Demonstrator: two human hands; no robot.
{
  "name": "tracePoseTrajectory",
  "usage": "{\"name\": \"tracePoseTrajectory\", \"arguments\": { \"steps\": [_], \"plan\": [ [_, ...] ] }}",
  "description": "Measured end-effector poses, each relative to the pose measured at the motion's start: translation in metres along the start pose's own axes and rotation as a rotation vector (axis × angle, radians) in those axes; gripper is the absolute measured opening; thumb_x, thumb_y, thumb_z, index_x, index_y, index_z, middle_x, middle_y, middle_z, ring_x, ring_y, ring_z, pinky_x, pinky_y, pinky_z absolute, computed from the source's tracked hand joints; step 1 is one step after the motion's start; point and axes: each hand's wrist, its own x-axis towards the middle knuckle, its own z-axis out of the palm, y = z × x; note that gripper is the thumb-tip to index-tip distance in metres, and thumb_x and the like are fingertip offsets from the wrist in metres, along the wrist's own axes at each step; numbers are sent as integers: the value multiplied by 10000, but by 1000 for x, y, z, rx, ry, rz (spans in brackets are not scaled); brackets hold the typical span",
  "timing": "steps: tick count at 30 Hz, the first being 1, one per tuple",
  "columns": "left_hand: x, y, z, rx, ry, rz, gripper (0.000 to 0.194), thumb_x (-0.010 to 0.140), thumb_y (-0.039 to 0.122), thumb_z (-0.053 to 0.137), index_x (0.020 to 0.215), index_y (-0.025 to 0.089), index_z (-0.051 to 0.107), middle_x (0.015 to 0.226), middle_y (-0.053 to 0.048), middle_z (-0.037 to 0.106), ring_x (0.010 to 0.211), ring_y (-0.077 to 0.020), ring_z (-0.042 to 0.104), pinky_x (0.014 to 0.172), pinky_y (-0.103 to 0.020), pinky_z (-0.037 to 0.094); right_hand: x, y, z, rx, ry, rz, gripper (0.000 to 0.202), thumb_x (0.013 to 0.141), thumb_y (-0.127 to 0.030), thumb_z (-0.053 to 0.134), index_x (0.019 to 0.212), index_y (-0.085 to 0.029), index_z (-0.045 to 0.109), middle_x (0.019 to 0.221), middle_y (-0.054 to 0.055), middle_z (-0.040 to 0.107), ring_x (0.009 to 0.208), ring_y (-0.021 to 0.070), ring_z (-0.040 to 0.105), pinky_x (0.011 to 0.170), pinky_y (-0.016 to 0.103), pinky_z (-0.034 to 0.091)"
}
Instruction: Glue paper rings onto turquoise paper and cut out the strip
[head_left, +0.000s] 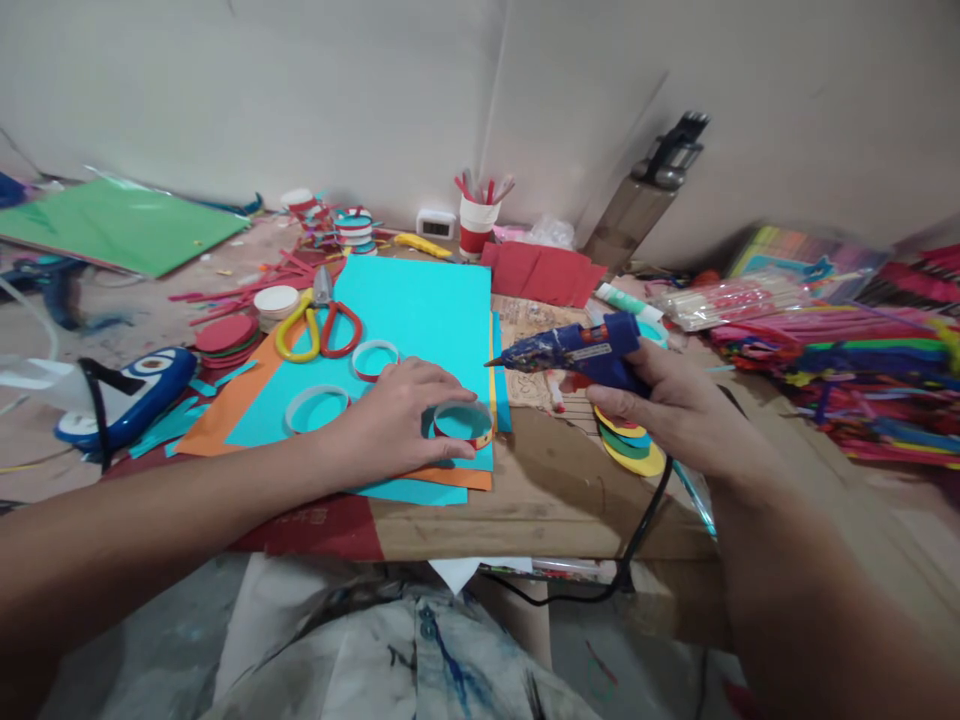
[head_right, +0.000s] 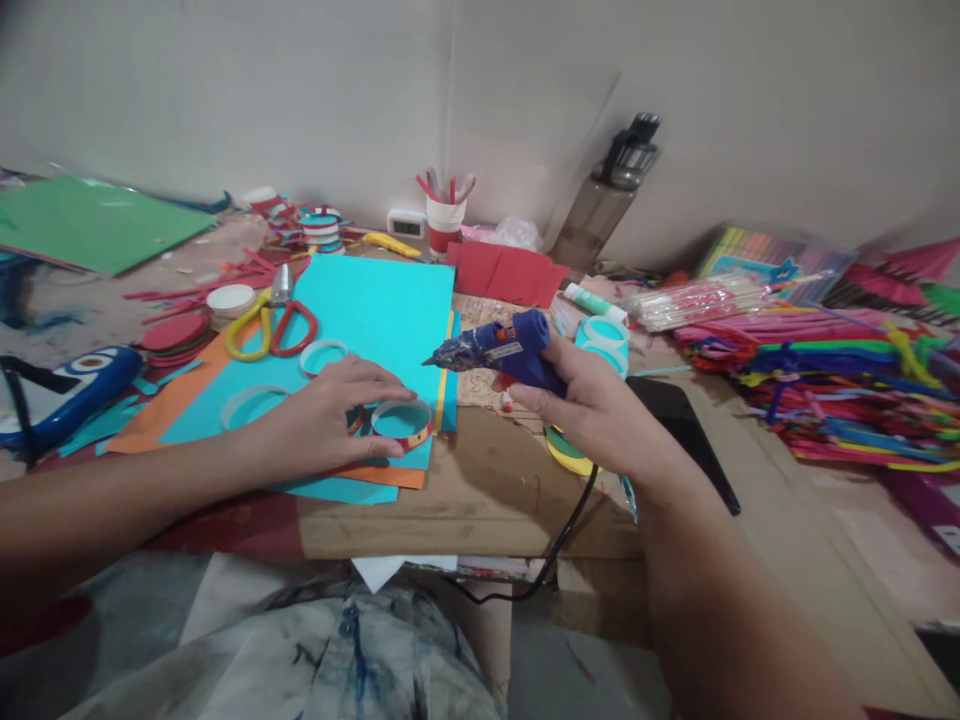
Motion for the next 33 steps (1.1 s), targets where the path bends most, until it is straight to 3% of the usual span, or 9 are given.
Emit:
{"name": "tracePoseTrajectory", "arguments": {
  "steps": [4, 10, 20, 27, 33],
  "plan": [
    [0, 2, -2, -4, 18, -25, 508, 833, 517, 782, 1229, 204, 728, 1248, -96, 710, 1189, -294, 607, 1061, -483, 443, 1, -3, 0, -11, -3, -25, 446, 896, -514, 676, 1256, -252, 645, 1251, 59, 694, 1169, 311, 625, 1056, 482, 495],
    [1, 4, -2, 57, -79, -44, 505, 835, 512, 784, 1212, 181, 723, 1236, -107, 718, 1199, -318, 597, 1057, -508, 424, 2, -1, 1, -17, 6, -54, 356, 889, -483, 695, 1165, -259, 667, 1132, 47, 705, 1258, 332, 590, 1144, 494, 428],
    [-2, 3, -6, 104, -56, 4, 457, 832, 516, 786, 1153, 193, 743, 1179, -97, 735, 1143, -301, 616, 1009, -477, 433, 2, -3, 2, -51, -28, -32, 392, 911, -534, 644, 1149, -224, 637, 1081, 71, 703, 1197, 325, 621, 1084, 503, 484],
    [-2, 6, 0, 150, -88, -58, 552, 817, 601, 763, 1196, 203, 721, 1213, -118, 717, 1186, -353, 594, 982, -521, 411, 2, -5, 2, -41, -39, -26, 509, 905, -529, 649, 1309, -222, 603, 1322, 93, 667, 1205, 324, 620, 1071, 497, 487],
    [-3, 6, 1, 144, -85, -55, 431, 863, 518, 740, 1183, 230, 728, 1200, -99, 722, 1181, -332, 596, 980, -495, 411, 2, -3, 3, -72, -34, -14, 486, 904, -527, 653, 1278, -217, 641, 1305, 98, 681, 1231, 334, 610, 1102, 509, 463]
  ]
}}
